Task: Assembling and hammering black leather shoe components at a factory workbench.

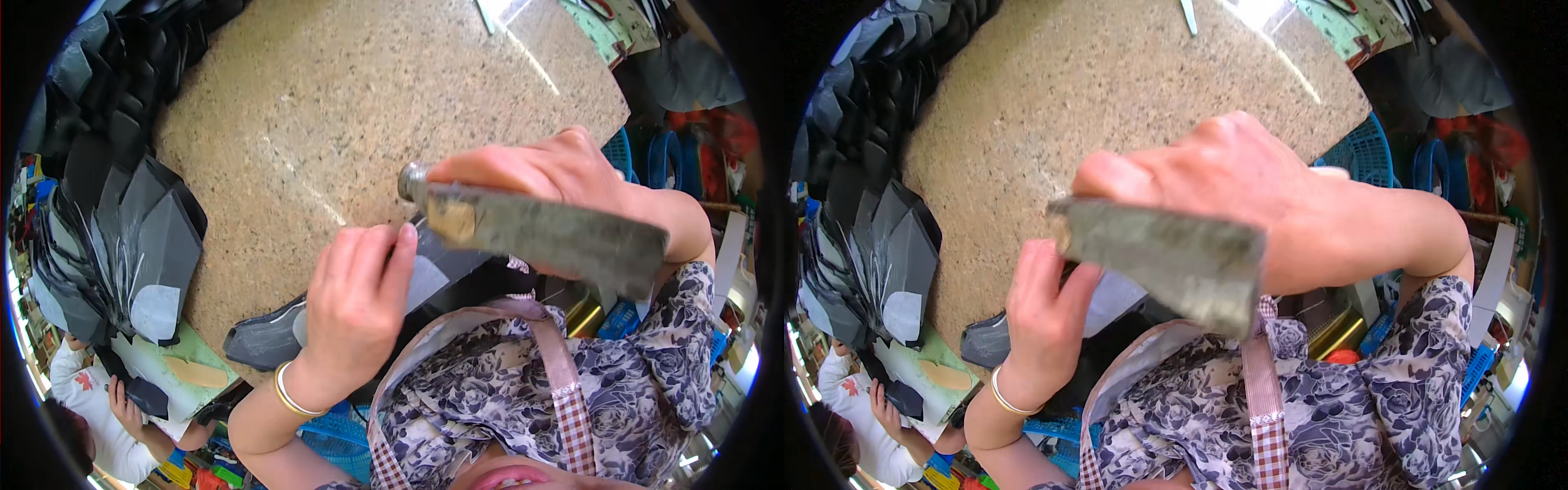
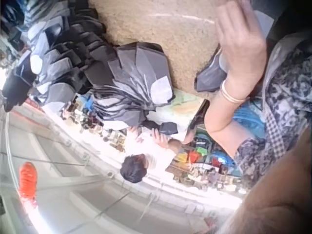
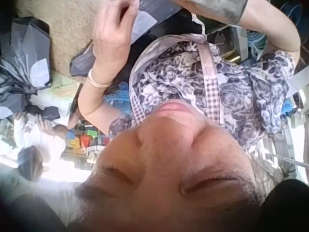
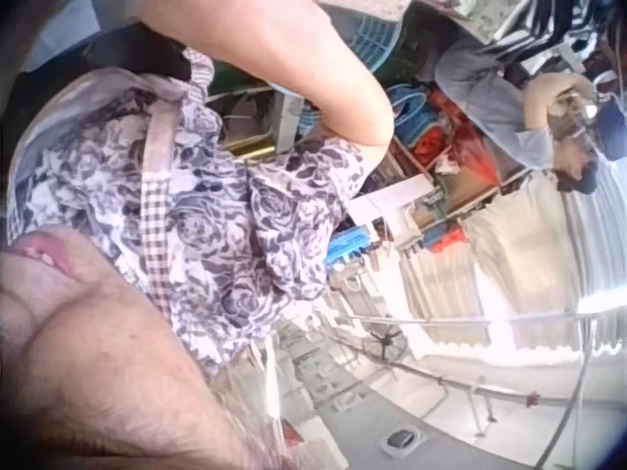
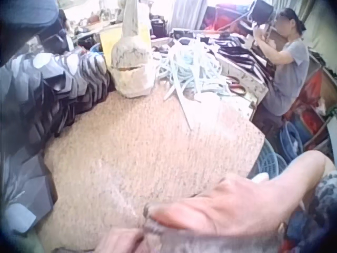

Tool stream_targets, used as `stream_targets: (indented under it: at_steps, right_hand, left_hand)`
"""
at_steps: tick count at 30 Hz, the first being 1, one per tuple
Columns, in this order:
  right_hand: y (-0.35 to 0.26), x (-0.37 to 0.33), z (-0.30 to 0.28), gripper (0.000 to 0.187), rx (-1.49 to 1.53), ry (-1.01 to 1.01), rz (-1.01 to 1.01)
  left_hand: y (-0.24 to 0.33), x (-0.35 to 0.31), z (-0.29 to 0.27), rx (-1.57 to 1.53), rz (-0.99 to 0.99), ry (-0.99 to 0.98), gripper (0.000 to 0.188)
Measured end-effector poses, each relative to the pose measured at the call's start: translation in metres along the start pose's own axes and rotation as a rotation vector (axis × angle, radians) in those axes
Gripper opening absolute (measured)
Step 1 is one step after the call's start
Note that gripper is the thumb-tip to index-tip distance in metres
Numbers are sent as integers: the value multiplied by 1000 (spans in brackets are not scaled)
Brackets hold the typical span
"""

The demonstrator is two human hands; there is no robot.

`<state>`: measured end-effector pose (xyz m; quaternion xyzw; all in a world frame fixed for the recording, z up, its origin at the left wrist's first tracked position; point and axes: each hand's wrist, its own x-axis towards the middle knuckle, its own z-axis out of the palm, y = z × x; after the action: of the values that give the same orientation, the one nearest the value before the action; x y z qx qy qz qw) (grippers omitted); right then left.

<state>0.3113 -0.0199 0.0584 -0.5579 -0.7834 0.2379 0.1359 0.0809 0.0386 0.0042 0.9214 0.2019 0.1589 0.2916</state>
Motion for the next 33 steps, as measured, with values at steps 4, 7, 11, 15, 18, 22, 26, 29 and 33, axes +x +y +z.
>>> stream_targets:
  at_steps: [4,7,11,15,18,22,26,29,33]
  right_hand:
    - [1,5,1,35,-22,-158,-98]
    - [-2,2,10,35,-51,-66,-75]
    - [-6,1,15,41,-69,-90,-103]
    - [-4,1,16,37,-28,35,-144]
    - [-13,1,16,36,-3,2,-71]
    - [-8,4,17,42,-164,-105,-166]
    - [-11,7,18,39,-4,127,-164]
    - [-3,7,24,32,-151,60,-289]
    - [-13,18,23,36,-64,158,-227]
  left_hand:
    - [-6,4,-14,-89,-92,-63,36]
    - [-7,-9,-5,-75,-66,25,35]
    - [2,-7,-11,17,-27,-4,34]
    - [-8,-17,-3,-26,-32,72,33]
    - [8,-14,-8,231,50,24,35]
    - [-12,-17,-16,-137,-133,33,33]
    - [8,-21,-17,209,16,17,32]
    - [-10,-21,-22,-29,-128,-7,31]
    - [-2,-32,-16,130,-19,39,31]
